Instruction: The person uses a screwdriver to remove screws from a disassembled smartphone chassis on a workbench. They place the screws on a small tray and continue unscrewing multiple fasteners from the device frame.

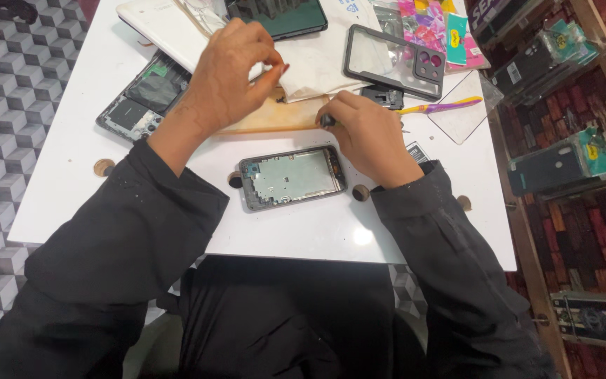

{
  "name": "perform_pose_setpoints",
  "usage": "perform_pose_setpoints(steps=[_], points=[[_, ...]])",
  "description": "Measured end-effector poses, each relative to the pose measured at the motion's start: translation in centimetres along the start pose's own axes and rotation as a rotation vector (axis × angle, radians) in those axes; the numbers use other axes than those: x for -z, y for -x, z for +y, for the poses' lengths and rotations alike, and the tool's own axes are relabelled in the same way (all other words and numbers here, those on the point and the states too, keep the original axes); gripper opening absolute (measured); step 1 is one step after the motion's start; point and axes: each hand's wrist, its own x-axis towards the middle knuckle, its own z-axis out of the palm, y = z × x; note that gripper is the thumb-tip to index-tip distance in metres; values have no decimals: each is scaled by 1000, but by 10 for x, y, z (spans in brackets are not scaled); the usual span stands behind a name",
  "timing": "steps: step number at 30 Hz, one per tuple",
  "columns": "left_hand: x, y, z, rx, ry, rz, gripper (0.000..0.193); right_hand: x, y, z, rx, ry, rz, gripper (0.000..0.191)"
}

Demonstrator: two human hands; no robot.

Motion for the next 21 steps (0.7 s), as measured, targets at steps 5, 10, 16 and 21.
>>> perform_pose_setpoints(steps=[5, 10, 16, 21], points=[[-8, 4, 2, 23, 106, -80, 7, 4, -1, -3, 10, -80, 43, 19], [-25, 4, 11, 194, 423, -195, 16, 4, -2, -6, -31, -283, 161, 18], [-28, 5, 23, 349, 553, -266, 16, -2, 2, -3, 119, -348, 278, 20], [-26, 3, 29, 353, 581, -241, 16, -3, 1, -4, -10, -305, 282, 18]])
